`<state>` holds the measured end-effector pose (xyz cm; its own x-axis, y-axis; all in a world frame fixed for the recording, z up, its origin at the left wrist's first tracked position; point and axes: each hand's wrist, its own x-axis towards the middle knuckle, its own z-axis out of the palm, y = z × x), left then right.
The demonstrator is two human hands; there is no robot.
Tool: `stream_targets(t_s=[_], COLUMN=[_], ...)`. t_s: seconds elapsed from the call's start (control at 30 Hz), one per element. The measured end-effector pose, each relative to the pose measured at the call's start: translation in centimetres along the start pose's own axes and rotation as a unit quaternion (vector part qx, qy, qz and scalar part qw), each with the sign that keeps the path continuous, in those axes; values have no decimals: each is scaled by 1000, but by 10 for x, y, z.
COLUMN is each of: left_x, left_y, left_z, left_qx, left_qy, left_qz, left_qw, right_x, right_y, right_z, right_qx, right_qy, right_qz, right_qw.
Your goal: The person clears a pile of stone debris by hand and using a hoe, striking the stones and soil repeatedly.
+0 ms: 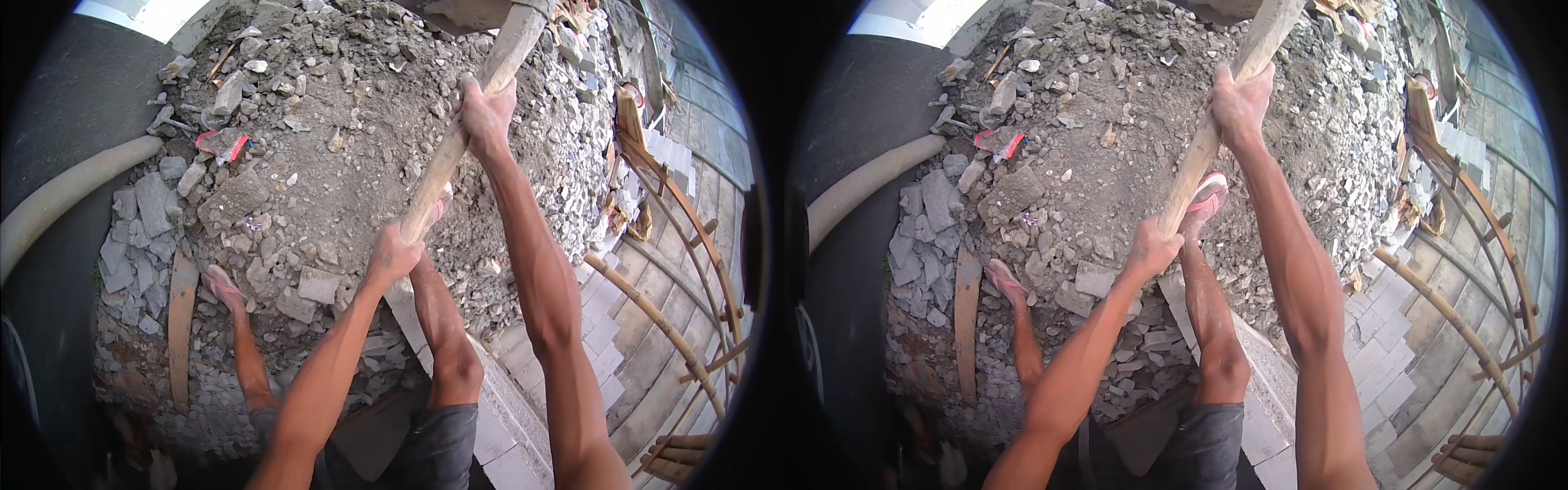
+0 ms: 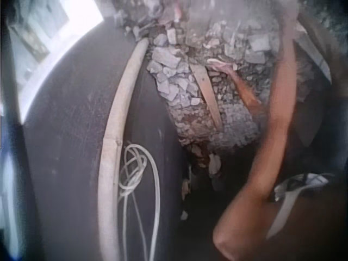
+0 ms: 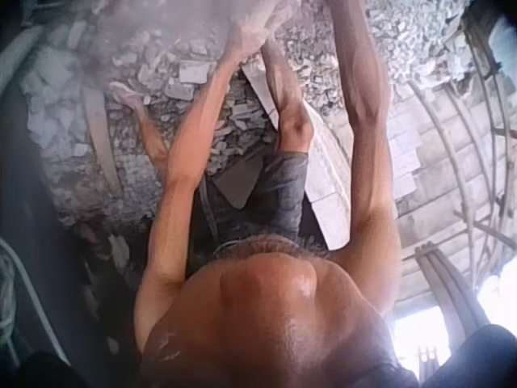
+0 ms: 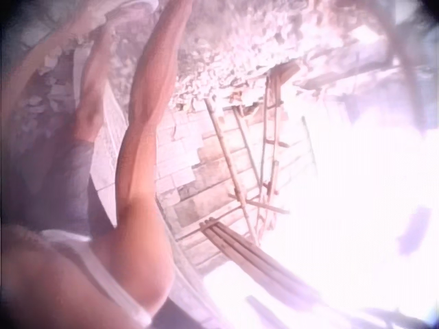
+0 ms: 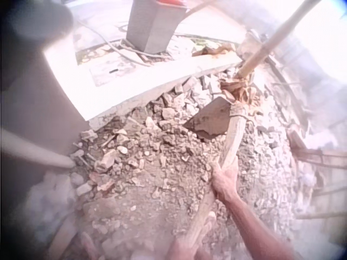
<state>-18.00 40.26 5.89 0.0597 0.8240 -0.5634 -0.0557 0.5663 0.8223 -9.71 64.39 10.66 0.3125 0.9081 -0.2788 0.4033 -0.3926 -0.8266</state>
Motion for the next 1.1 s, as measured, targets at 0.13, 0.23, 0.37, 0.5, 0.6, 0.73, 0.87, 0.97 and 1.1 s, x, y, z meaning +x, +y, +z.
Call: stream_targets(t_s=[0.13, 0.23, 0.37, 0.5, 0.6, 0.73, 0.87, 0.97, 1.1], left_x=[66, 38, -55, -107, -128, -95, 43, 75, 4], left_y=[9, -18, -37, -54, -60, -53, -3, 30, -42], left_z=[34, 42, 39, 7, -31, -39, 22, 43, 6], left_qx=[-16, -48, -60, 62, 133, 169, 152, 114, 105], left_qy=[-71, -86, -124, -135, -136, -130, -115, -136, -148], left_qz=[-98, -124, -283, -249, -173, -138, -42, -96, -166], left_qw=[993, 987, 949, 957, 966, 967, 981, 979, 969], right_x=[99, 66, -24, -88, -136, -117, 27, 93, 5], right_y=[29, 100, 129, 139, 121, 84, 51, 82, 145], right_z=[-11, -28, -44, -50, -51, -61, -88, -90, -41], right_qx=[-40, -85, -62, 38, 110, 162, 181, 124, 136], right_qy=[-28, 78, 10, 46, 45, 68, 99, 87, 92], right_qz=[54, 22, 135, 201, 220, 198, 115, 140, 205], right_qw=[997, 993, 989, 978, 968, 964, 972, 978, 965])
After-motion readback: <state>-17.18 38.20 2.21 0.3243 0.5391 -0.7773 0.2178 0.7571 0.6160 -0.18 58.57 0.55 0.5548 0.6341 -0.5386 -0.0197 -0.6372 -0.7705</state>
